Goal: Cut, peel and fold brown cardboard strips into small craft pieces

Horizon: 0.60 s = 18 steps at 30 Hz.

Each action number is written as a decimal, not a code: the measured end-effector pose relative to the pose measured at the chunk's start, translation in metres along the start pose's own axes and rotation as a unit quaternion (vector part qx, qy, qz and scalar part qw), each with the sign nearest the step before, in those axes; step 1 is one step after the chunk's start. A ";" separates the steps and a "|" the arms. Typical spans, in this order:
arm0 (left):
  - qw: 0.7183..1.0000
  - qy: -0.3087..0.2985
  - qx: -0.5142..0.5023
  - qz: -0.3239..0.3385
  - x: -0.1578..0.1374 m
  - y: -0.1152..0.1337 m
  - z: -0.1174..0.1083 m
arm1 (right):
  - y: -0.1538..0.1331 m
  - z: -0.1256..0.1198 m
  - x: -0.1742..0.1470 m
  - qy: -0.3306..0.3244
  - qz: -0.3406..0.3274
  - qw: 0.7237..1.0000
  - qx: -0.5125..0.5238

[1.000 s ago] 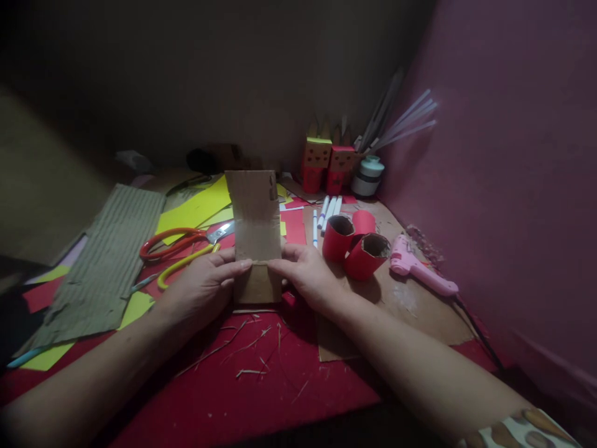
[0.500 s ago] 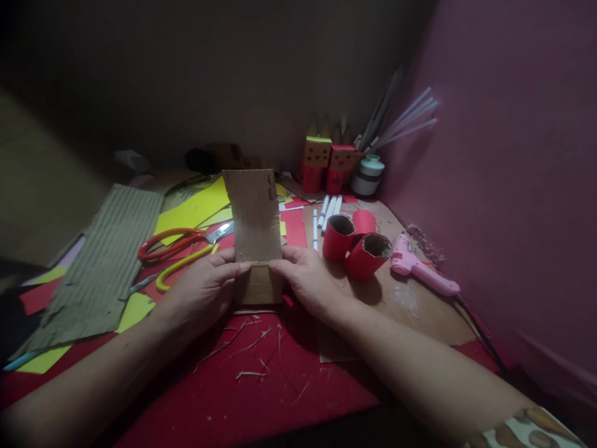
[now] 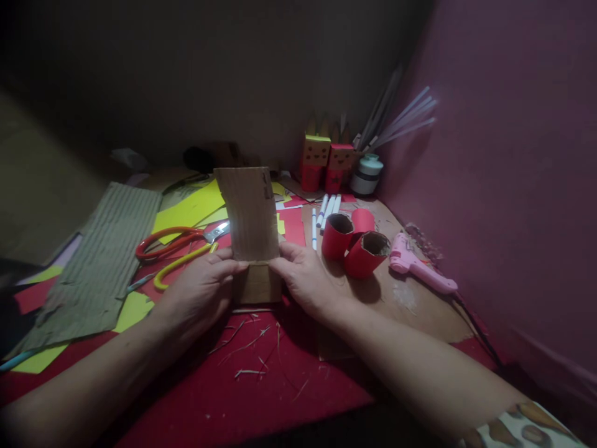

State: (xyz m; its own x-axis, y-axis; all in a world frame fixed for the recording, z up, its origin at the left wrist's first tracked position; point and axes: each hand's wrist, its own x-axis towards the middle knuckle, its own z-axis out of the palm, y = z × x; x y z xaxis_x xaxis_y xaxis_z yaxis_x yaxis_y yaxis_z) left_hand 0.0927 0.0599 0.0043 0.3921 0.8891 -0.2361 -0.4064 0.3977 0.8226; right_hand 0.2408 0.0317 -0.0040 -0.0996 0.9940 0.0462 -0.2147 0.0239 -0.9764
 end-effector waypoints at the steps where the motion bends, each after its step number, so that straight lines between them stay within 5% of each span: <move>1: 1.000 0.008 -0.003 0.003 0.000 0.000 0.001 | 0.000 0.001 0.000 -0.001 -0.004 1.000 0.004; 8: 0.999 0.030 0.010 0.034 0.001 -0.002 0.003 | -0.002 0.007 0.002 0.029 -0.007 0.999 0.028; 18: 0.998 -0.013 0.049 0.044 0.008 -0.001 -0.003 | 0.015 0.002 0.015 0.074 -0.001 0.994 0.084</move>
State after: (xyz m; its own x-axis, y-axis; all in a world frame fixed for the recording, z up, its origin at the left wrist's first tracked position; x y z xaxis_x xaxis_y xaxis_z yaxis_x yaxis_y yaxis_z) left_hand 0.0940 0.0668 0.0001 0.3807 0.9127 -0.1486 -0.3570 0.2933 0.8868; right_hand 0.2345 0.0470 -0.0173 0.0422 0.9991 0.0044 -0.3743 0.0199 -0.9271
